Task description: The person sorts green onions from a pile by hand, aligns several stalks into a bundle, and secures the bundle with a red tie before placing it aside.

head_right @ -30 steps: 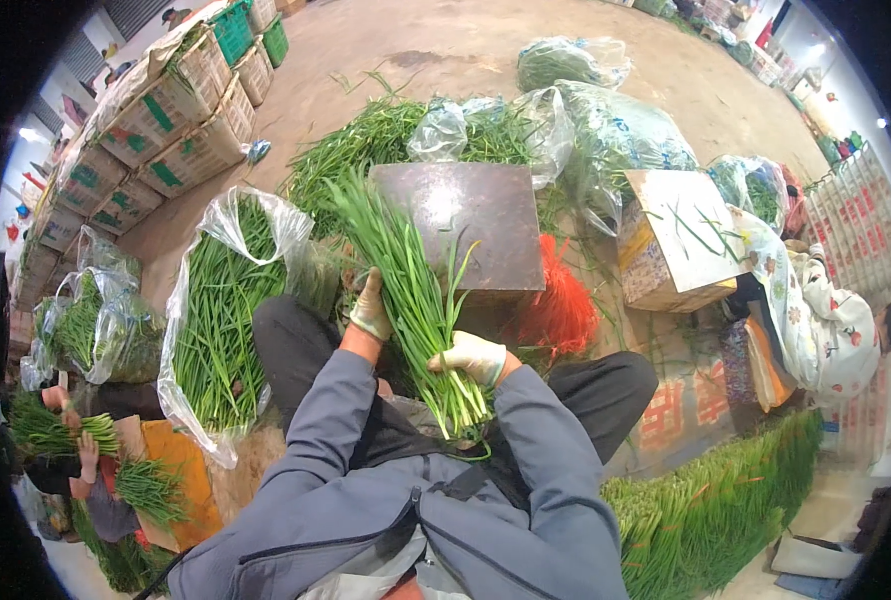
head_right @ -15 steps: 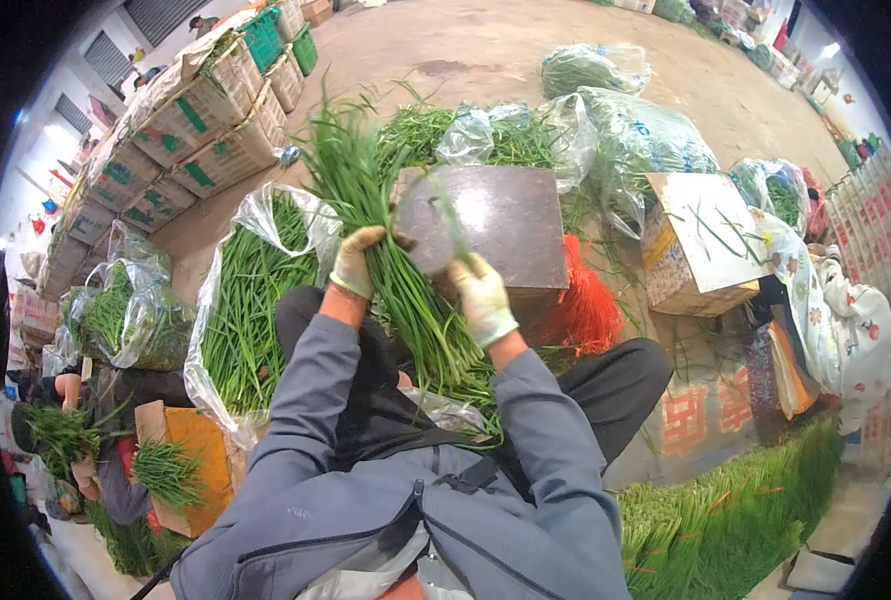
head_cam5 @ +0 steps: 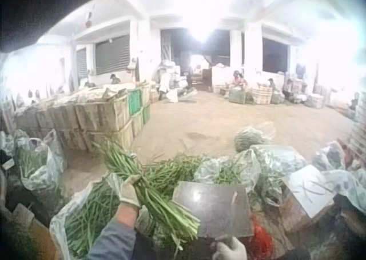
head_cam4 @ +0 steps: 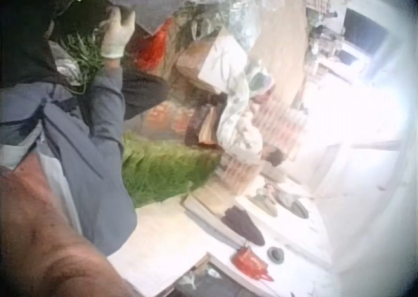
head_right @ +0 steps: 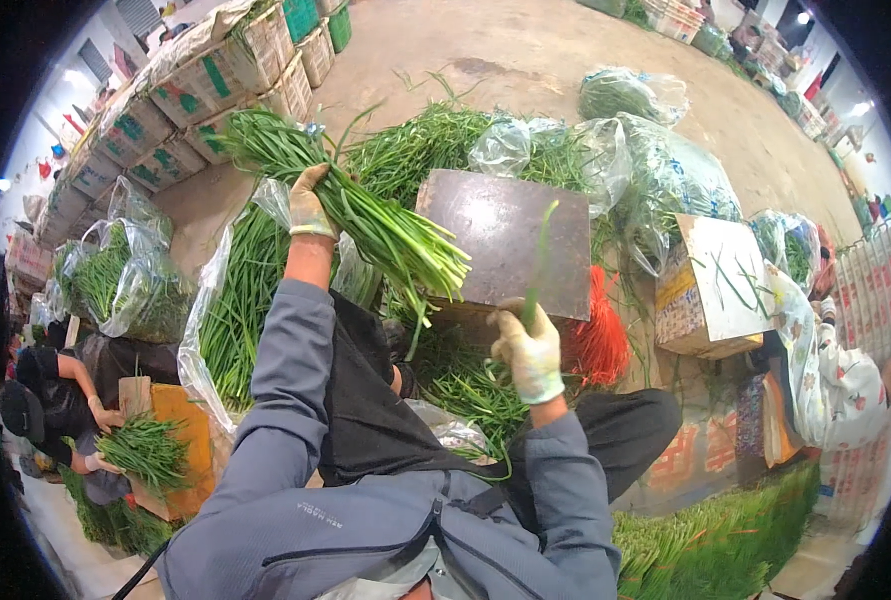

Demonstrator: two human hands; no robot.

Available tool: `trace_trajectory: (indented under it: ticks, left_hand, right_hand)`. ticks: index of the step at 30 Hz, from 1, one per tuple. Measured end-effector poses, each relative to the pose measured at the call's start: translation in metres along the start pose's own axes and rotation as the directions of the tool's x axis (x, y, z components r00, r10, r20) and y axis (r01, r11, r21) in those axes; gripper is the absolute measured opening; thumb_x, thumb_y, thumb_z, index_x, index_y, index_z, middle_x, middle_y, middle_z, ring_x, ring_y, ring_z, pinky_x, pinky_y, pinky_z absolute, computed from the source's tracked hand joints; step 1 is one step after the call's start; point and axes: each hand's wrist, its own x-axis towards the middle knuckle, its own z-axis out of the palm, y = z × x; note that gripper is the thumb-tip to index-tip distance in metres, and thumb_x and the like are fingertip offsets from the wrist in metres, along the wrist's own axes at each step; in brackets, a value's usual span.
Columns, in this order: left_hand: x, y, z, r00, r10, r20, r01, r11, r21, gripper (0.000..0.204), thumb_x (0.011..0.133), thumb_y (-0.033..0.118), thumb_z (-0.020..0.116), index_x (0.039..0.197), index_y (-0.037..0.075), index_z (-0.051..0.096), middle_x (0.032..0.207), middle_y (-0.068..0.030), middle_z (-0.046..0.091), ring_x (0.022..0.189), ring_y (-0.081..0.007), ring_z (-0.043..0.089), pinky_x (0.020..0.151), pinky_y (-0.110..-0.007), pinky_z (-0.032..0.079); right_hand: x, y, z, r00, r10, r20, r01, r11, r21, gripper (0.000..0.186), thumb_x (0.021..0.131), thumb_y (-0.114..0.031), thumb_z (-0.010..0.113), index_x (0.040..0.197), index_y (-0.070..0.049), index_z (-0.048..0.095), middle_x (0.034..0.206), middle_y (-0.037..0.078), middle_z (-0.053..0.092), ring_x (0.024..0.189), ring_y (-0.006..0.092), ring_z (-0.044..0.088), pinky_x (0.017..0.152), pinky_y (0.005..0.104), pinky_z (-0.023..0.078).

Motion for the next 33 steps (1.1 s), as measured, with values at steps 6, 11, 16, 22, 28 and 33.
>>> trace_trajectory:
  ticks: [6,11,16,22,28,33]
  left_hand:
    - [-0.002,-0.005,-0.008,0.997,0.064,-0.038,-0.070,0.984,-0.166,0.010,0.082,0.010,0.062,0.085,0.001,0.061,0.083,-0.0183,0.068,0.074,-0.0387,0.067,0.074,-0.052,0.059]
    - [-0.017,-0.020,-0.006,0.993,0.100,-0.067,-0.113,0.967,-0.228,0.008,0.082,0.009,0.064,0.084,0.001,0.062,0.082,-0.0147,0.068,0.073,-0.0354,0.067,0.081,-0.052,0.058]
    - [-0.017,-0.010,-0.020,0.994,0.095,-0.056,-0.104,0.978,-0.183,0.017,0.081,0.014,0.062,0.088,-0.001,0.063,0.085,-0.0176,0.069,0.076,-0.0357,0.068,0.077,-0.049,0.059]
    - [-0.016,0.018,-0.033,0.980,0.117,-0.158,-0.139,0.980,-0.140,0.022,0.078,0.019,0.063,0.090,0.001,0.064,0.088,-0.0180,0.069,0.076,-0.0365,0.067,0.075,-0.050,0.058]
    - [-0.009,0.048,-0.040,0.945,0.174,-0.278,-0.227,0.958,-0.174,0.029,0.079,0.026,0.059,0.097,0.004,0.065,0.104,-0.0163,0.069,0.093,-0.0384,0.065,0.091,-0.057,0.051]
    - [-0.008,0.040,-0.037,0.920,0.049,-0.390,-0.112,0.984,-0.140,0.027,0.076,0.028,0.059,0.092,0.007,0.066,0.104,-0.0155,0.069,0.094,-0.0390,0.064,0.092,-0.059,0.048]
  right_hand:
    - [0.045,0.049,0.055,0.981,0.176,-0.081,-0.179,0.983,-0.030,0.056,0.085,-0.029,0.076,0.127,-0.004,0.049,0.109,0.008,0.059,0.064,0.0122,0.055,0.053,0.0289,0.052]
    - [0.087,0.073,0.082,0.959,0.268,0.087,-0.282,0.921,0.268,0.034,0.086,-0.018,0.076,0.114,-0.010,0.059,0.092,0.001,0.063,0.060,0.0130,0.054,0.058,0.0336,0.053]
    - [0.096,0.083,0.065,0.986,0.138,0.097,-0.153,0.972,0.177,0.029,0.086,-0.012,0.071,0.114,-0.007,0.064,0.096,0.002,0.066,0.075,0.0147,0.062,0.061,0.0349,0.054]
    - [0.065,0.077,0.019,0.978,0.211,-0.008,-0.210,0.976,0.059,0.032,0.093,-0.015,0.062,0.121,0.002,0.060,0.092,0.007,0.063,0.068,0.0168,0.061,0.060,0.0323,0.057]
    - [0.055,0.106,-0.079,0.939,0.273,-0.210,-0.300,0.948,-0.106,0.033,0.095,-0.028,0.063,0.119,-0.005,0.062,0.078,0.001,0.058,0.060,0.0121,0.055,0.053,0.0342,0.054]
    - [0.085,0.066,-0.005,0.992,0.108,0.068,-0.095,0.981,-0.172,0.040,0.088,-0.020,0.070,0.123,-0.003,0.061,0.094,0.003,0.067,0.079,0.0133,0.062,0.075,0.0294,0.053]
